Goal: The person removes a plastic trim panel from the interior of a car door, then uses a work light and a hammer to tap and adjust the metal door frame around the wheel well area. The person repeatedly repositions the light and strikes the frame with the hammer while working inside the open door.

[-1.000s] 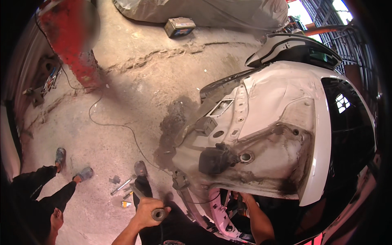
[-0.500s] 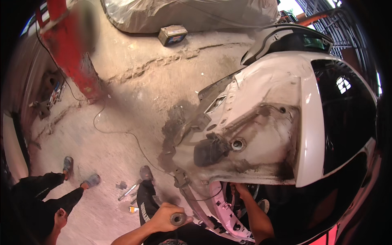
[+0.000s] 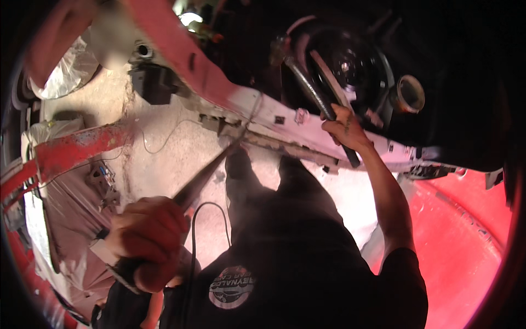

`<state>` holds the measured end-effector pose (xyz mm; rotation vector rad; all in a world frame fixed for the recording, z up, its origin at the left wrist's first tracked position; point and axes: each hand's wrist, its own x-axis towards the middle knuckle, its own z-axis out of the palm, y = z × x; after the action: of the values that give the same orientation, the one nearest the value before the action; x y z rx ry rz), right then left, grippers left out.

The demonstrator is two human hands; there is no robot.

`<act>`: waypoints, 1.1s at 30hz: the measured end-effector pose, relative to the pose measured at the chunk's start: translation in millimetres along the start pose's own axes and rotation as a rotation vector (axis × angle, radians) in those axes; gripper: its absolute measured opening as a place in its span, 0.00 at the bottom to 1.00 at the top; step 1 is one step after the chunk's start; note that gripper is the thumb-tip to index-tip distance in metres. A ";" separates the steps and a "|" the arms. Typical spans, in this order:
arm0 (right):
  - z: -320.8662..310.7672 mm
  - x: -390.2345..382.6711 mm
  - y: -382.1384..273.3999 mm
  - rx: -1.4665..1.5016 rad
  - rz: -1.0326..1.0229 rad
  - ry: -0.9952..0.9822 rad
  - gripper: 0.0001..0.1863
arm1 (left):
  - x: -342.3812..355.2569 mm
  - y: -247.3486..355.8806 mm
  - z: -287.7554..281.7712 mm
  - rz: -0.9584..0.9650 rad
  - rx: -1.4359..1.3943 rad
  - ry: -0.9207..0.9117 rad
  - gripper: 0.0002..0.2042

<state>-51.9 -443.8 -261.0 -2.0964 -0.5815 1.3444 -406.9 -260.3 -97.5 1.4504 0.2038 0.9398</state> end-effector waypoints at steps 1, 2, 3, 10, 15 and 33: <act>-12.3 -14.1 9.9 0.002 0.009 0.019 0.13 | 7.0 -2.3 17.5 -0.008 0.009 0.018 0.17; -24.3 -23.7 20.2 0.010 0.024 0.003 0.14 | 14.4 -5.9 32.1 -0.016 0.021 0.014 0.16; -31.1 -32.0 32.7 0.025 -0.016 0.033 0.13 | 20.7 -9.4 44.8 -0.021 0.033 0.011 0.15; -69.7 -56.8 118.3 0.134 -0.105 0.111 0.14 | 68.8 45.1 83.2 -0.006 0.080 0.080 0.14; -62.0 -36.4 90.4 0.388 -0.123 0.053 0.24 | 152.9 96.2 83.9 -0.023 -0.075 0.034 0.20; -40.9 79.6 -62.5 0.440 -0.292 -0.061 0.09 | 361.6 -151.1 52.9 0.549 0.388 0.518 0.19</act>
<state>14.0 -356.7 -258.6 -1.5581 -0.5353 1.2383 -77.2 -43.1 -75.2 1.6224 0.3954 1.8038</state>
